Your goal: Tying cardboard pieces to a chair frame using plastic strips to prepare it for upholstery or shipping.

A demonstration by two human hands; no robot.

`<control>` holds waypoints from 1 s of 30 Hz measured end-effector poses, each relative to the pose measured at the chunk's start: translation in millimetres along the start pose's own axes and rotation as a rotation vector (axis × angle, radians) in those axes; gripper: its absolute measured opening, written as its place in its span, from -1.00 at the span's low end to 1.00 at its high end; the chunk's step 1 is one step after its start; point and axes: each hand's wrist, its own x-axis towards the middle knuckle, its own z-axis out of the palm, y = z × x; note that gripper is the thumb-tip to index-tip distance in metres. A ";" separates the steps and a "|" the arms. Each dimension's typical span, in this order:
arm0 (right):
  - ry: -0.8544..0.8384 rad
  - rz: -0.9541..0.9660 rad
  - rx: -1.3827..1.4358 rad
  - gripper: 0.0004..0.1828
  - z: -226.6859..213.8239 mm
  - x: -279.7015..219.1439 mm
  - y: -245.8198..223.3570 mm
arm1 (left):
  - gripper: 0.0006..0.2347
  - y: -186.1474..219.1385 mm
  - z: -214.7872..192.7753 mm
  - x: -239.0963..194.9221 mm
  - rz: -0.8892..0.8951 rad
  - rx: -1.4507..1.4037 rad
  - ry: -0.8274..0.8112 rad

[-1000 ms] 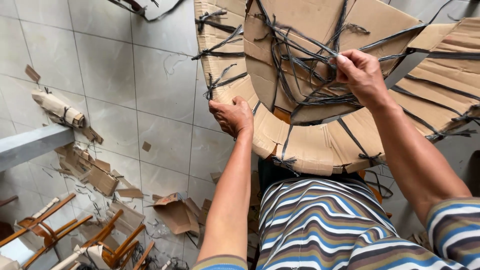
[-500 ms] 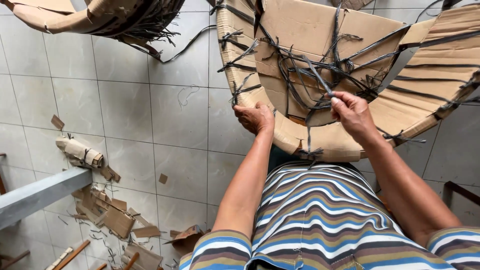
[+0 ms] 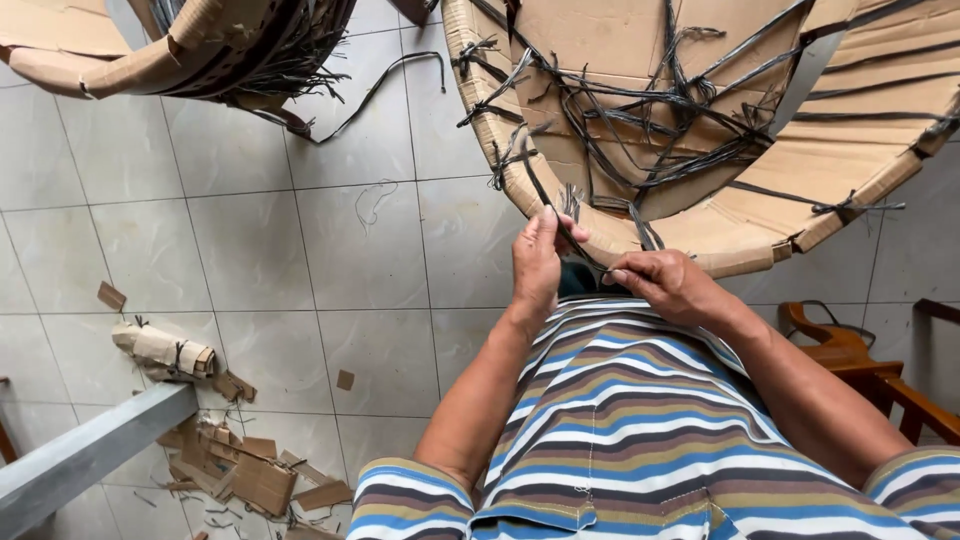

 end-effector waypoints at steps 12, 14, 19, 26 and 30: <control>0.049 0.035 0.216 -0.65 17.1 28.8 -12.7 | -0.82 25.3 23.5 -6.1 0.031 -0.054 -0.039; 0.119 0.018 0.218 -0.71 15.7 29.9 -17.5 | -0.79 19.5 21.5 0.5 0.051 -0.030 0.028; 0.239 -0.031 0.086 -0.82 -6.1 16.4 11.2 | -0.78 12.2 1.5 17.3 0.065 0.013 0.161; 0.147 -0.026 0.054 -0.86 -62.4 10.1 19.4 | -0.79 -7.7 -20.4 45.6 -0.066 -0.270 0.288; 0.047 0.027 0.099 -0.84 -88.5 15.8 33.4 | -0.81 -7.6 -28.4 54.4 -0.053 -0.370 0.395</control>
